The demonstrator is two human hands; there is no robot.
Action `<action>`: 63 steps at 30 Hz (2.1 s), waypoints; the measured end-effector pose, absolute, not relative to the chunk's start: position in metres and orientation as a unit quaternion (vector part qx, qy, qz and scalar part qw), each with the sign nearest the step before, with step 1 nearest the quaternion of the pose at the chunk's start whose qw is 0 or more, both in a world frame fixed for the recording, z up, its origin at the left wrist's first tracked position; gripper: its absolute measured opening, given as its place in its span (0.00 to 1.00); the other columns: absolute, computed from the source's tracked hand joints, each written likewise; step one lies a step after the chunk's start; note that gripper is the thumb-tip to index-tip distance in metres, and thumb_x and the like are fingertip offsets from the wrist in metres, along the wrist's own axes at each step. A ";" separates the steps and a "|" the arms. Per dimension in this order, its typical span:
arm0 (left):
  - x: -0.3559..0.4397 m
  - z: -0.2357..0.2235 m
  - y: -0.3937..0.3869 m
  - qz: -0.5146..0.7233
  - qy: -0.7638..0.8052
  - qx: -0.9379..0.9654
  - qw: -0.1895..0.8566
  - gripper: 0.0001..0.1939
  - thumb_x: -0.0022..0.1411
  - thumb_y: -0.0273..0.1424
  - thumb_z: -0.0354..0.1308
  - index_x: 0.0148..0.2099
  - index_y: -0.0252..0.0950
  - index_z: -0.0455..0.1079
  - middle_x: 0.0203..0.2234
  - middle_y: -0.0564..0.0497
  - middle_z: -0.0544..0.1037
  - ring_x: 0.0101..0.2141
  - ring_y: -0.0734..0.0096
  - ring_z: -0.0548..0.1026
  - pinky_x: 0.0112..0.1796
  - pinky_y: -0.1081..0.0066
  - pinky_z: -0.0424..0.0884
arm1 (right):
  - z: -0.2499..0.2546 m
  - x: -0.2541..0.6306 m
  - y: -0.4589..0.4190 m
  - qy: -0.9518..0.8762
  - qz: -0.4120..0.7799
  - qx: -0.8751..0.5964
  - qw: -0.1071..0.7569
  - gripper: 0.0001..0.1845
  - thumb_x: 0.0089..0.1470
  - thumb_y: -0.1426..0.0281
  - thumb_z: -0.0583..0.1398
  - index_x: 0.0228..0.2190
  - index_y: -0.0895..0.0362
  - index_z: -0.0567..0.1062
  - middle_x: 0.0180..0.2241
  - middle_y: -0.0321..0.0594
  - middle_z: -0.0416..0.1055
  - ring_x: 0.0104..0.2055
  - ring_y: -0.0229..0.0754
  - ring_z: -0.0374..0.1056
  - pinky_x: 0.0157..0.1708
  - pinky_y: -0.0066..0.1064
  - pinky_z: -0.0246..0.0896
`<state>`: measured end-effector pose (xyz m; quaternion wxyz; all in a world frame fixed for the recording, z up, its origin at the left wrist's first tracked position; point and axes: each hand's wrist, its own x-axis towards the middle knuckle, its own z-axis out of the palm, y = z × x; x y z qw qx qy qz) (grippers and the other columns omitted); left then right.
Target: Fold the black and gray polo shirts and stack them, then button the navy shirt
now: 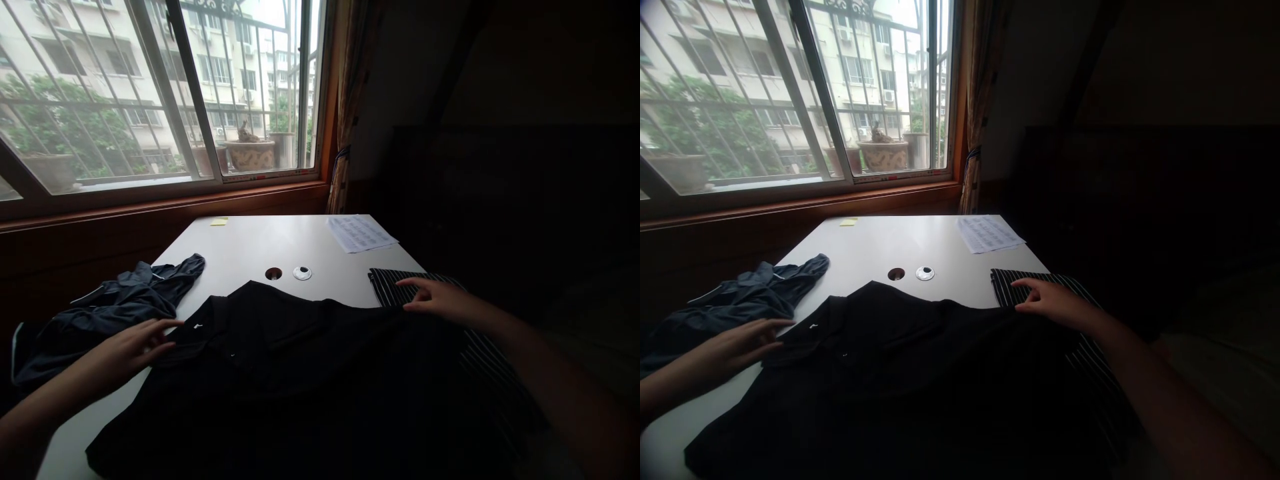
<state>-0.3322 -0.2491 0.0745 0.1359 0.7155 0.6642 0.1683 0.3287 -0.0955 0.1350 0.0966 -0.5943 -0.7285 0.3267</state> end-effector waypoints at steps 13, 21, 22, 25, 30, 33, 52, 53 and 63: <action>-0.225 0.028 -0.035 0.138 0.594 0.780 0.139 0.19 0.57 0.41 0.60 0.49 0.39 0.77 0.44 0.42 0.75 0.44 0.52 0.74 0.50 0.57 0.69 | 0.134 0.359 -0.142 -0.678 0.413 -0.599 0.104 0.49 0.43 0.54 0.71 0.64 0.47 0.63 0.52 0.46 0.75 0.58 0.61 0.68 0.53 0.44 0.67; -0.234 0.043 -0.033 0.150 0.615 0.748 0.199 0.14 0.53 0.41 0.57 0.38 0.38 0.71 0.40 0.46 0.76 0.39 0.60 0.77 0.41 0.66 0.73 | 0.129 0.367 -0.143 -0.625 0.502 -0.584 0.132 0.45 0.47 0.56 0.69 0.64 0.47 0.63 0.53 0.47 0.74 0.55 0.59 0.71 0.52 0.46 0.68; -0.237 0.045 -0.034 0.156 0.624 0.739 0.200 0.14 0.54 0.42 0.56 0.38 0.38 0.70 0.40 0.47 0.76 0.39 0.60 0.77 0.41 0.66 0.73 | 0.128 0.367 -0.139 -0.629 0.488 -0.587 0.147 0.43 0.47 0.56 0.69 0.63 0.48 0.64 0.52 0.47 0.75 0.55 0.59 0.71 0.51 0.45 0.69; -0.252 0.049 -0.034 0.167 0.665 0.703 0.189 0.15 0.55 0.42 0.53 0.40 0.39 0.67 0.35 0.49 0.77 0.36 0.59 0.77 0.38 0.65 0.72 | 0.127 0.365 -0.120 -0.658 0.413 -0.607 0.167 0.38 0.47 0.56 0.68 0.59 0.48 0.69 0.46 0.44 0.76 0.48 0.55 0.74 0.44 0.40 0.71; -0.273 0.048 -0.027 0.179 0.717 0.658 0.145 0.13 0.56 0.42 0.52 0.40 0.40 0.66 0.33 0.49 0.77 0.36 0.59 0.77 0.38 0.66 0.70 | 0.125 0.345 -0.078 -0.708 0.291 -0.622 0.163 0.29 0.51 0.59 0.64 0.55 0.49 0.73 0.43 0.41 0.75 0.43 0.50 0.73 0.40 0.36 0.68; -0.280 0.046 -0.022 0.180 0.737 0.641 0.118 0.13 0.56 0.40 0.52 0.41 0.40 0.66 0.33 0.48 0.77 0.37 0.57 0.76 0.39 0.65 0.70 | 0.121 0.330 -0.049 -0.714 0.228 -0.641 0.164 0.24 0.53 0.63 0.63 0.52 0.49 0.75 0.46 0.42 0.76 0.48 0.51 0.72 0.45 0.36 0.65; -0.296 0.020 0.000 0.161 0.752 0.638 -0.035 0.16 0.64 0.39 0.50 0.47 0.36 0.70 0.44 0.38 0.75 0.48 0.46 0.71 0.50 0.56 0.67 | 0.075 0.336 0.044 -0.686 0.127 -0.701 0.149 0.20 0.50 0.67 0.67 0.46 0.56 0.78 0.38 0.42 0.78 0.41 0.47 0.73 0.40 0.32 0.64; -0.295 0.020 -0.002 0.165 0.749 0.640 -0.041 0.17 0.64 0.39 0.50 0.49 0.35 0.70 0.45 0.38 0.74 0.49 0.45 0.70 0.52 0.55 0.66 | 0.074 0.340 0.041 -0.680 0.121 -0.706 0.155 0.21 0.52 0.66 0.66 0.48 0.56 0.77 0.39 0.43 0.78 0.41 0.47 0.73 0.41 0.33 0.64; -0.280 0.052 -0.092 0.224 0.613 0.756 -0.059 0.19 0.66 0.42 0.47 0.52 0.41 0.70 0.50 0.43 0.73 0.53 0.51 0.69 0.59 0.54 0.62 | 0.058 0.363 -0.036 -0.612 0.325 -0.687 0.216 0.35 0.60 0.51 0.58 0.61 0.58 0.62 0.42 0.48 0.77 0.41 0.48 0.75 0.37 0.34 0.69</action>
